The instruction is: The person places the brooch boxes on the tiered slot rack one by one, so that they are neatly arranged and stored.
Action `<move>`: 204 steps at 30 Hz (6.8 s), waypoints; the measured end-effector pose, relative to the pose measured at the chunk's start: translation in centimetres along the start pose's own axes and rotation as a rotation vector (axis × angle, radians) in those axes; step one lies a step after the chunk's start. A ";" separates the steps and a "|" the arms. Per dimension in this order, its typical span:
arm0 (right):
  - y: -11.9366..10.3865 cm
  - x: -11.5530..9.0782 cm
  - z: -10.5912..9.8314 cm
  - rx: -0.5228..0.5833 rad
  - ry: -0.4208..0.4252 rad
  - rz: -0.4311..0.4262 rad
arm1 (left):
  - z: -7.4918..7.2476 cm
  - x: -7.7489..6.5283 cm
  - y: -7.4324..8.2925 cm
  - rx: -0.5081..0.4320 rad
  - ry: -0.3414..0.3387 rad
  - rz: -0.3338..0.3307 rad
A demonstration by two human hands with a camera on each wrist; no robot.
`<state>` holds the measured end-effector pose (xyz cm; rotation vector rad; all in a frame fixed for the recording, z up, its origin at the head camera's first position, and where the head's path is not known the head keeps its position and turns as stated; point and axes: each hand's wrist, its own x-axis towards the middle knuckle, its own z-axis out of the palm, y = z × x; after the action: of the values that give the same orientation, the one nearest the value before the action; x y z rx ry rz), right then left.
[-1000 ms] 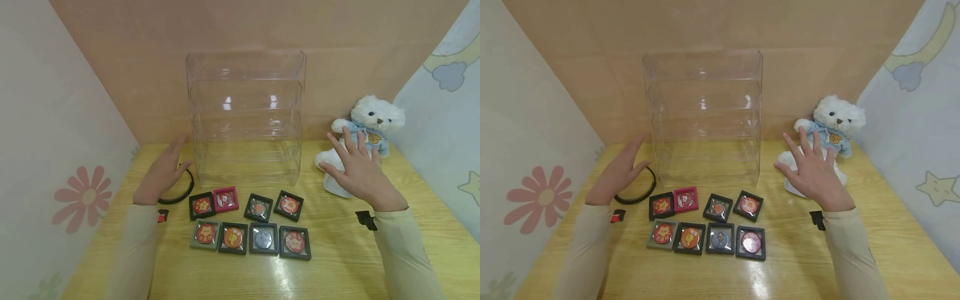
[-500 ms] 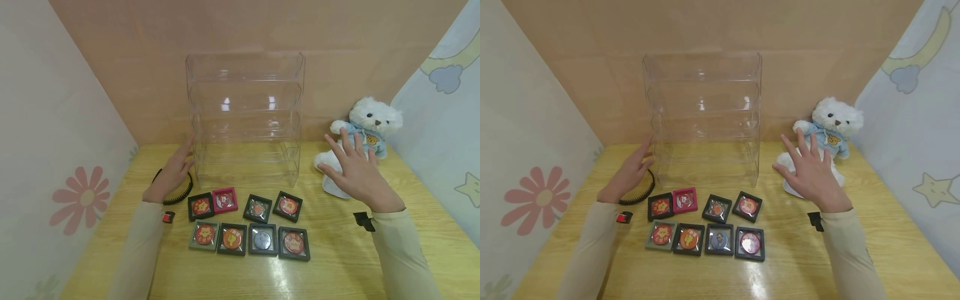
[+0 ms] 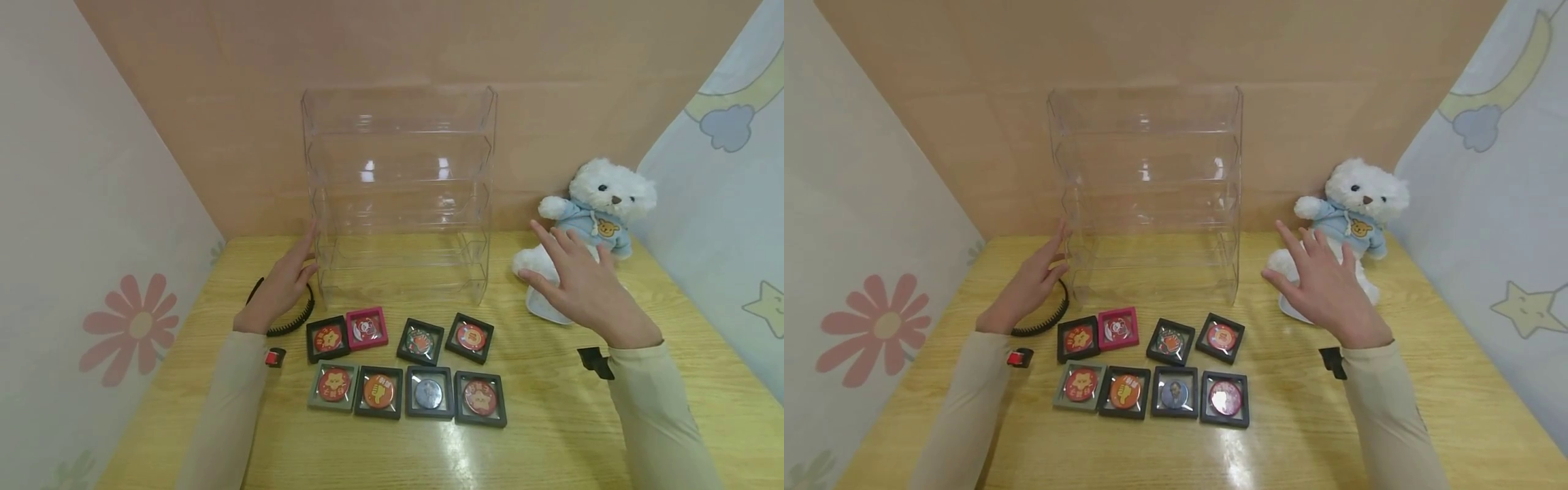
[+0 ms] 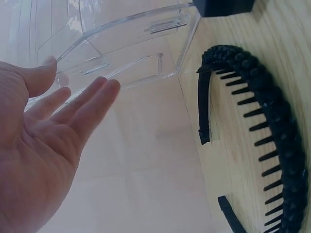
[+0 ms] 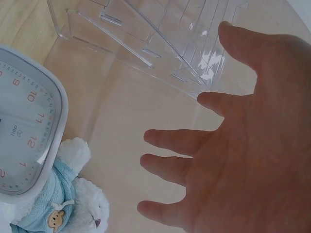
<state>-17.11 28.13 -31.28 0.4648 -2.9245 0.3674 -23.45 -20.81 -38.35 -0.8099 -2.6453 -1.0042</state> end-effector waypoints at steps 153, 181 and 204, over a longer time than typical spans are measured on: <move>-2.1 0.1 6.3 0.476 -0.195 -0.228 | 0.0 -0.4 0.8 -0.138 -0.010 -0.084; -4.2 1.2 7.1 0.494 0.128 -0.309 | 0.3 -0.2 0.4 -0.142 -0.024 -0.098; -7.4 4.7 7.4 0.503 0.162 -0.323 | 0.7 -0.5 0.3 -0.169 -0.029 -0.130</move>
<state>-19.94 18.03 -35.85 0.9066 -2.5198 1.0397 -22.84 -20.37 -38.92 -0.6969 -2.6944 -1.2728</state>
